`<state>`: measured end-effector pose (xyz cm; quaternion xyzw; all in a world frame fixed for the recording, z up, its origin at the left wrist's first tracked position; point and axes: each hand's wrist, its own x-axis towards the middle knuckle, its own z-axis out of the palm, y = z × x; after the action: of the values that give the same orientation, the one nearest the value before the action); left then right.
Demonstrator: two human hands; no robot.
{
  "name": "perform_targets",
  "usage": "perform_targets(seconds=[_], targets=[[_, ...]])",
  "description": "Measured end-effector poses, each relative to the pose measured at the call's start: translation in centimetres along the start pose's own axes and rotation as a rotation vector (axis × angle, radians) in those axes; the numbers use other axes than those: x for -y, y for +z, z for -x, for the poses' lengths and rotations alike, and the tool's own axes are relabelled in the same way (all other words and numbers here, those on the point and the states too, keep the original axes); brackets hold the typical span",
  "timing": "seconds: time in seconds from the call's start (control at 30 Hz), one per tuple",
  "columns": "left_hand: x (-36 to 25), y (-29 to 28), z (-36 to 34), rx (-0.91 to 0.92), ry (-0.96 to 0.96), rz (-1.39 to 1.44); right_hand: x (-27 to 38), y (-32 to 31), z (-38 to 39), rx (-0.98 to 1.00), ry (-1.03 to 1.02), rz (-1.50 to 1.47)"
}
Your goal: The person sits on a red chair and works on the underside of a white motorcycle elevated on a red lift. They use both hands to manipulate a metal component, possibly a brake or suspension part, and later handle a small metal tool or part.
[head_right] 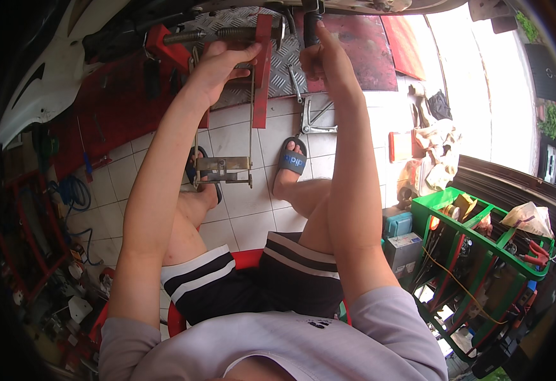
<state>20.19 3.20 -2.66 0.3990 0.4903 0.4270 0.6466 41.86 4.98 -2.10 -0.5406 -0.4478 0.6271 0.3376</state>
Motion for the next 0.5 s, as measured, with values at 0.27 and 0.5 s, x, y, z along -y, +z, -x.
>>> perform_targets(seconds=[0.27, 0.5], targets=[[0.3, -0.7, -0.4, 0.057, -0.052, -0.065, 0.3, 1.2, 0.2, 0.001, -0.116, -0.082], [0.5, -0.5, -0.5, 0.028, -0.053, -0.064, 0.1, 0.1, 0.0, 0.063, -0.099, -0.022]])
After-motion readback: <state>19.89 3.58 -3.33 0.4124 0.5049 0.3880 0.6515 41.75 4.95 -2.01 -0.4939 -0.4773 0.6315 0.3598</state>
